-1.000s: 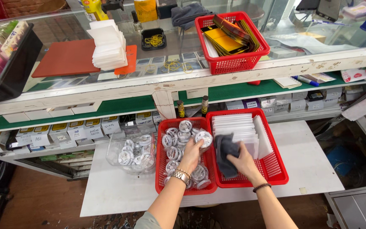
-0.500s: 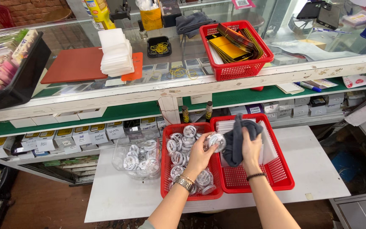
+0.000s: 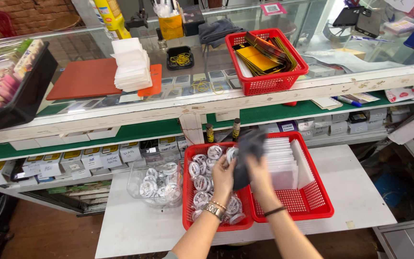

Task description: The person wipes small round clear plastic accessories one at a time with a gray cloth over a red basket, then coils red and blue cables by hand and places the coiled cables into a red basket, and finally wipes the glass display counter and shelf surface with the cloth.

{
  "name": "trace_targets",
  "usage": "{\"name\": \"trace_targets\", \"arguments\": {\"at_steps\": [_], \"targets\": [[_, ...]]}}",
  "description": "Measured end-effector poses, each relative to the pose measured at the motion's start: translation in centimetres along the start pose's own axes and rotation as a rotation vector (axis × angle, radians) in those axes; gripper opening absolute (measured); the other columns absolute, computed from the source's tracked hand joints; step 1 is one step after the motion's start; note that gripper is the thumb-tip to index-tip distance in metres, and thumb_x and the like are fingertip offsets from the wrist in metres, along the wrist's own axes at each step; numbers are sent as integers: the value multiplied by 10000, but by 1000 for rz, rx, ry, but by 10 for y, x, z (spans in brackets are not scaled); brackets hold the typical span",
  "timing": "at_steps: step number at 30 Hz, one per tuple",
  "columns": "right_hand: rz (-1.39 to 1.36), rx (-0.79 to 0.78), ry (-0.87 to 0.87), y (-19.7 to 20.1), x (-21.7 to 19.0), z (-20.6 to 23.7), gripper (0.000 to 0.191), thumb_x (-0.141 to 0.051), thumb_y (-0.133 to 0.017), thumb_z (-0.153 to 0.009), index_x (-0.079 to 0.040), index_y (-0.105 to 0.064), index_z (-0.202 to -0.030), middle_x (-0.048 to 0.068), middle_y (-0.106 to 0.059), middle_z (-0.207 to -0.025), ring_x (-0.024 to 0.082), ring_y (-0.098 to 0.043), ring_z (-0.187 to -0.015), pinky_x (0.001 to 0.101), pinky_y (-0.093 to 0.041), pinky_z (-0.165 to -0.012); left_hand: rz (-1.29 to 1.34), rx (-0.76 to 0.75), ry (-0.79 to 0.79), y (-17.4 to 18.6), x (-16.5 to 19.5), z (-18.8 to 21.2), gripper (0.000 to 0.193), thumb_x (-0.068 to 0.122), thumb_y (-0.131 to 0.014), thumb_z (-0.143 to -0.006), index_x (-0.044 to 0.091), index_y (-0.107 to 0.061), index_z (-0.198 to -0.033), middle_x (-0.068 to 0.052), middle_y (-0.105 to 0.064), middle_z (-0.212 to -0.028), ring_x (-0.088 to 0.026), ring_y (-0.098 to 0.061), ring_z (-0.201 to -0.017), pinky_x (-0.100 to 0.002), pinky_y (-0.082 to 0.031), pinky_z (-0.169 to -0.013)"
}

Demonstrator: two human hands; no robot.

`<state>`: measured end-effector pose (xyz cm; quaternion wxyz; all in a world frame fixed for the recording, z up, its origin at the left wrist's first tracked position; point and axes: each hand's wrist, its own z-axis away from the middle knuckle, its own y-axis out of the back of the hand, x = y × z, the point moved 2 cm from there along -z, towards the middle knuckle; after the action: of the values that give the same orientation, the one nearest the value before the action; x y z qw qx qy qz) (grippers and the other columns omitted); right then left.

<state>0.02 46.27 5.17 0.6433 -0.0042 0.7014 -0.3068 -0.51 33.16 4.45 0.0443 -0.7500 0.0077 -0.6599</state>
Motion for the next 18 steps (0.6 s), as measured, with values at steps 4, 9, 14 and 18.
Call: {"name": "trace_targets", "arguments": {"at_steps": [4, 9, 14, 18], "targets": [[504, 132, 274, 4, 20, 7, 425, -301, -648, -977, 11, -609, -1264, 196, -715, -1104, 346, -675, -1010, 418, -522, -850, 419, -113, 392, -17, -18, 9, 278, 115, -698, -954, -11, -709, -1201, -96, -769, -1091, -122, -699, -887, -268, -560, -771], [897, 156, 339, 97, 21, -26, 490, -390, -669, -968, -27, -616, -1294, 269, -723, -1113, 408, -687, -1032, 441, -523, -854, 535, -358, 496, -2, -20, 9, 259, 125, -669, -958, 20, -678, -1195, -55, -748, -1098, -113, -726, -946, -266, -598, -830], [1536, -351, 137, 70, 35, -23, 560, -456, -784, -838, -108, -691, -1266, 186, -754, -1122, 333, -680, -1110, 416, -518, -931, -76, -312, 94, 47, -17, -6, 295, 183, -730, -974, -12, -696, -1192, -65, -752, -1042, -102, -682, -903, -257, -539, -794], [677, -768, -148, -31, 19, -22, 471, -244, -655, -979, -89, -652, -1424, 123, -638, -968, 138, -553, -878, 299, -499, -783, -348, -248, -74, 101, -1, -29, 426, 187, -785, -882, 25, -673, -1259, -97, -702, -952, -149, -628, -822, -306, -519, -733]]}}
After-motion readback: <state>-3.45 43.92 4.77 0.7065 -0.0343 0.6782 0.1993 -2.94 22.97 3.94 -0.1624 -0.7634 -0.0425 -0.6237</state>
